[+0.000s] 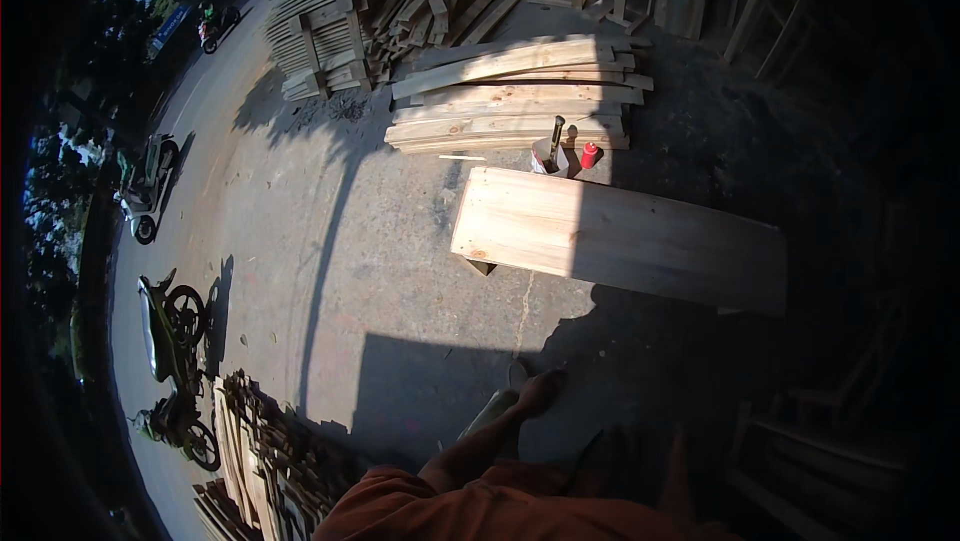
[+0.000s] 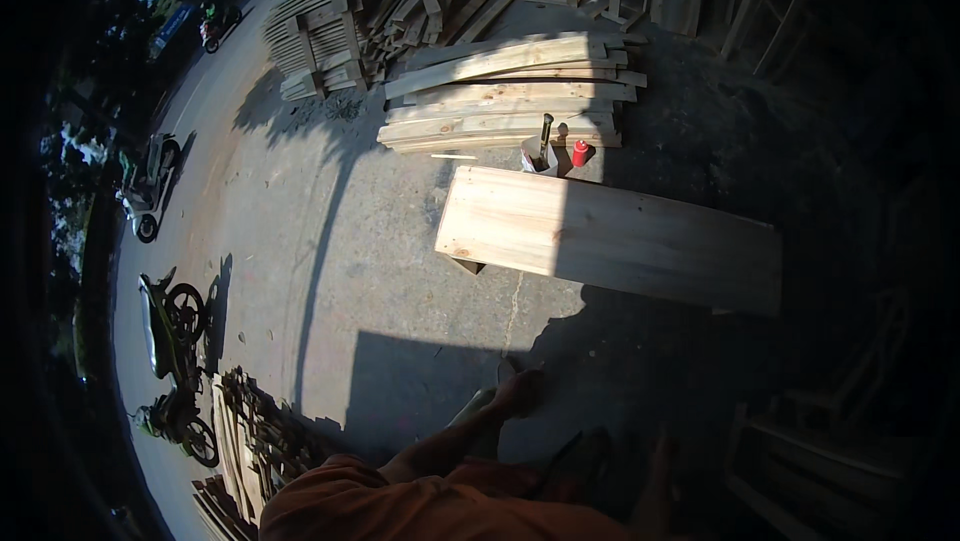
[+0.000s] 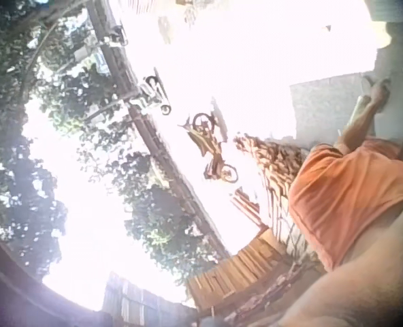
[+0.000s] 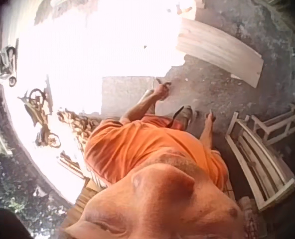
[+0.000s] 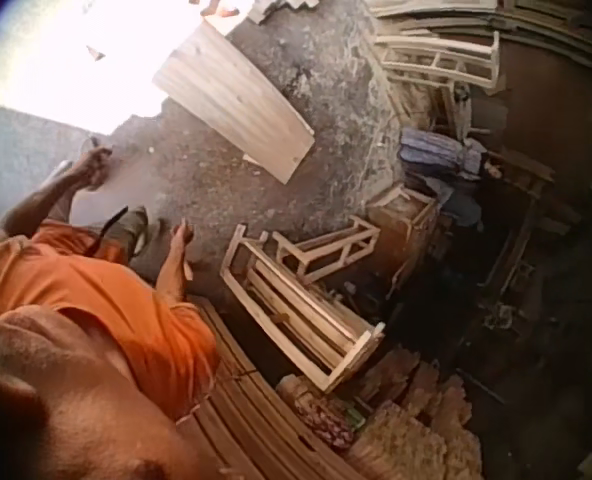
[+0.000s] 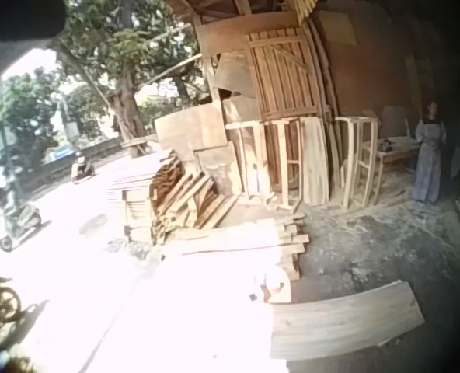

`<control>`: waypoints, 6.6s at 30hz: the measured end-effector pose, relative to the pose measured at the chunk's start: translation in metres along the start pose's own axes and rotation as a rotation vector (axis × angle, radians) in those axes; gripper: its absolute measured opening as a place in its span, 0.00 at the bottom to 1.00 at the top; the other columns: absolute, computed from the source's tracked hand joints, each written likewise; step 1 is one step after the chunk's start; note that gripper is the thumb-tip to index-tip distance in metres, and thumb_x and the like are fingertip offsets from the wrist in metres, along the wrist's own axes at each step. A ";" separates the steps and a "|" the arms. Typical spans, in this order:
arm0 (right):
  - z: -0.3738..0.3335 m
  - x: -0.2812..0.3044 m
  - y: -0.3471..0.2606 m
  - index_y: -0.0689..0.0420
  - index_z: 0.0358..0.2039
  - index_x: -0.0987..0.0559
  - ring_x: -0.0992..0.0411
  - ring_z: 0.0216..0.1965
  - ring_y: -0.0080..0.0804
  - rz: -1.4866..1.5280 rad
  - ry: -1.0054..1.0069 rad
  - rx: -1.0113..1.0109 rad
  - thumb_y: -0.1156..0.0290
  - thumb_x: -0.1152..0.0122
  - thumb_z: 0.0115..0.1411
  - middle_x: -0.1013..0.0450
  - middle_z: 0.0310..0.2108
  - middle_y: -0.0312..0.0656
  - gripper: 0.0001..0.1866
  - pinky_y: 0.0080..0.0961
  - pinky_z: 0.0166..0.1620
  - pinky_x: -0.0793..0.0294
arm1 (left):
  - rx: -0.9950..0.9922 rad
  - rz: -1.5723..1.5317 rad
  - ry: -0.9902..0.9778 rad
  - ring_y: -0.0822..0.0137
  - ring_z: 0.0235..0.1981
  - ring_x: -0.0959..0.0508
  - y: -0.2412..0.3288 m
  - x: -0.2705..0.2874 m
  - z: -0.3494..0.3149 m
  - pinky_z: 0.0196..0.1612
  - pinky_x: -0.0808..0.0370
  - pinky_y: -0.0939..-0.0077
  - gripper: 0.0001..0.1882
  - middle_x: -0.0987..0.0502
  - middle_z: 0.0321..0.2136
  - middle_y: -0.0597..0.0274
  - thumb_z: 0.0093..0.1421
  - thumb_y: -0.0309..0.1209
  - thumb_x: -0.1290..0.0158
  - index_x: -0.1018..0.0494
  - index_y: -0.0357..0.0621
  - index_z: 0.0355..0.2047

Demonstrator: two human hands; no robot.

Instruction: Assembling a wooden bench by hammering nails into wood panels.

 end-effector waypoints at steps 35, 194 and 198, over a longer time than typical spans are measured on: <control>0.163 -1.023 -0.527 0.54 0.59 0.35 0.29 0.48 0.51 -0.590 0.195 0.825 0.64 0.32 0.54 0.29 0.45 0.52 0.34 0.42 0.48 0.27 | 0.246 -0.229 -0.153 0.73 0.29 0.27 -0.383 0.465 0.722 0.29 0.28 0.76 0.29 0.25 0.34 0.60 0.56 0.39 0.38 0.33 0.42 0.55; -0.011 -0.141 0.573 0.64 0.33 0.25 0.29 0.27 0.42 0.161 1.441 0.388 0.53 0.42 0.61 0.26 0.25 0.45 0.22 0.38 0.33 0.29 | -0.257 0.253 -0.178 0.38 0.36 0.19 -0.211 -0.332 0.338 0.37 0.20 0.50 0.26 0.23 0.39 0.32 0.57 0.35 0.50 0.43 0.36 0.52; 0.001 -0.146 0.591 0.64 0.31 0.25 0.30 0.25 0.38 0.342 1.451 0.378 0.53 0.41 0.62 0.27 0.23 0.44 0.22 0.36 0.31 0.29 | -0.243 0.230 -0.182 0.40 0.33 0.19 -0.227 -0.335 0.350 0.31 0.18 0.54 0.26 0.23 0.39 0.33 0.58 0.36 0.50 0.43 0.36 0.52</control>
Point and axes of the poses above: each hand's wrist, its own z-axis towards the middle knuckle, its own x-axis out of the back of the hand, y = z × x, the point moved 10 cm from there along z, towards the middle knuckle
